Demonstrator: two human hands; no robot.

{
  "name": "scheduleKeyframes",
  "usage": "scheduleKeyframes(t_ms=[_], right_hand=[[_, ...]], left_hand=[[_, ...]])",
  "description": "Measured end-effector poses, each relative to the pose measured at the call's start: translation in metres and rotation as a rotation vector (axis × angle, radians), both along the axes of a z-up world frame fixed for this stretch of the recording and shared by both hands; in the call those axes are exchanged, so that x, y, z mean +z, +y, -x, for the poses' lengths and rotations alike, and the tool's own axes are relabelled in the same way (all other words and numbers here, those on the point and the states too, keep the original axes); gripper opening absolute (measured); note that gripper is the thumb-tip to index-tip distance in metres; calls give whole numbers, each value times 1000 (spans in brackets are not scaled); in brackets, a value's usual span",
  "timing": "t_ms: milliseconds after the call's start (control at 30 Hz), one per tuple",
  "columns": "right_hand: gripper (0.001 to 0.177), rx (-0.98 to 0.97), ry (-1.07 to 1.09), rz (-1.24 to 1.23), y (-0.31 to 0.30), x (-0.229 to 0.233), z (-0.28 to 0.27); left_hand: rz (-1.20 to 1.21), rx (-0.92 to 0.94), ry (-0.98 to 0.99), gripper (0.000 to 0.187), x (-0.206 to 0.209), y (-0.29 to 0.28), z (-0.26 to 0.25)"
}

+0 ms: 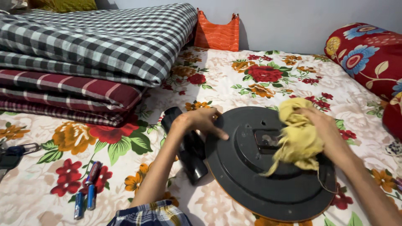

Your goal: The person wipes the back of an orange wall clock with a cloth, then inserts two batteries into the clock's battery compartment. The person then picks up a black remote control, opens its battery compartment, and inserts a battery.

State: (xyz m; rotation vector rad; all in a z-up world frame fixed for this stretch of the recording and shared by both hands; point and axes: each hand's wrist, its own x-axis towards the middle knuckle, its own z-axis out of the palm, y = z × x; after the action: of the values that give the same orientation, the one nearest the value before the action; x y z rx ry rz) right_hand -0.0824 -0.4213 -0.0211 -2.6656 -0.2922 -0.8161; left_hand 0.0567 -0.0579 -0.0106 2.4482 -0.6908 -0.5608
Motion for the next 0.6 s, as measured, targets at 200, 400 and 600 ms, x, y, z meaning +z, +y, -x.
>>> scheduleKeyframes(t_ms=[200, 400, 600], right_hand=[[37, -237, 76, -950, -60, -7, -17], [55, -43, -630, -721, -84, -29, -28], [46, -665, -300, 232, -112, -41, -25]], left_hand=[[208, -114, -120, 101, -10, 4, -10], [417, -115, -172, 99, -33, -19, -19], [472, -120, -336, 90, -34, -29, -20]])
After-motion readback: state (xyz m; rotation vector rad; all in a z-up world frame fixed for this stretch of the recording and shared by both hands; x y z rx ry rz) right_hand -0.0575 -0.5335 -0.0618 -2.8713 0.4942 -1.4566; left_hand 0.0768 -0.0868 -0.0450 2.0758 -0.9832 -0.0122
